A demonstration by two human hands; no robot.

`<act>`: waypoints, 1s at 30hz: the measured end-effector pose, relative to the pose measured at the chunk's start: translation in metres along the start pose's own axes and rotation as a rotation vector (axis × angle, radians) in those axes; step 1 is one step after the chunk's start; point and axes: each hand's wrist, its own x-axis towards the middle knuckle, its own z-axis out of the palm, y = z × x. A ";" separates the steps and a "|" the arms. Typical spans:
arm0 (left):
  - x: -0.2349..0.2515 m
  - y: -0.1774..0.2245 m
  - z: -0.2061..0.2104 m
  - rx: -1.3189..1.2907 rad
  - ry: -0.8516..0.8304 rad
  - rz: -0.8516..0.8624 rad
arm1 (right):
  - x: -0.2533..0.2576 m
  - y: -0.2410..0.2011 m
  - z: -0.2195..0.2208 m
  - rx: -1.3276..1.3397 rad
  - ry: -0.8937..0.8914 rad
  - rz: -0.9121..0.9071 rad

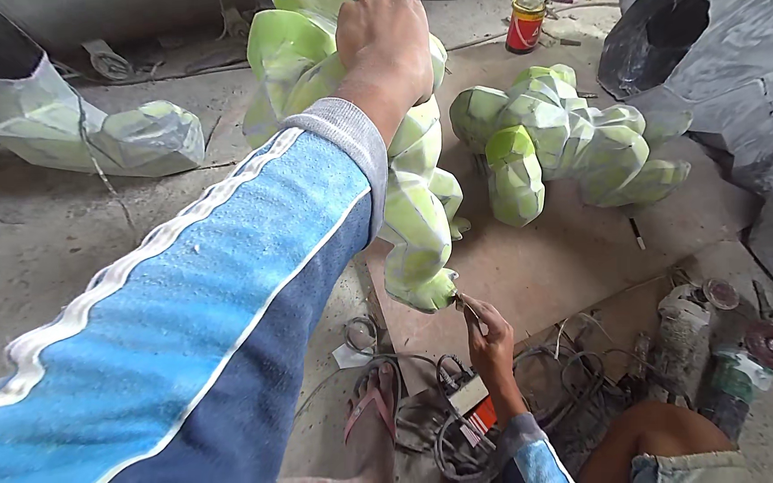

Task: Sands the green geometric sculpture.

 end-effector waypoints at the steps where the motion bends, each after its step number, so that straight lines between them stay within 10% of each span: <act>1: 0.000 0.000 0.000 0.003 -0.001 -0.005 | -0.006 -0.003 0.003 -0.051 0.023 -0.017; 9: 0.001 0.003 -0.001 0.007 -0.014 -0.017 | -0.039 -0.020 0.025 -0.369 0.054 -0.119; 14: 0.053 0.005 0.045 0.043 0.261 -0.081 | -0.039 -0.017 0.018 -0.419 0.004 -0.130; 18: 0.002 0.002 0.000 0.001 -0.007 -0.021 | -0.039 -0.022 0.020 -0.513 -0.085 -0.153; 30: 0.065 0.008 0.051 -0.025 0.208 -0.121 | -0.066 -0.036 0.039 -0.695 -0.247 -0.133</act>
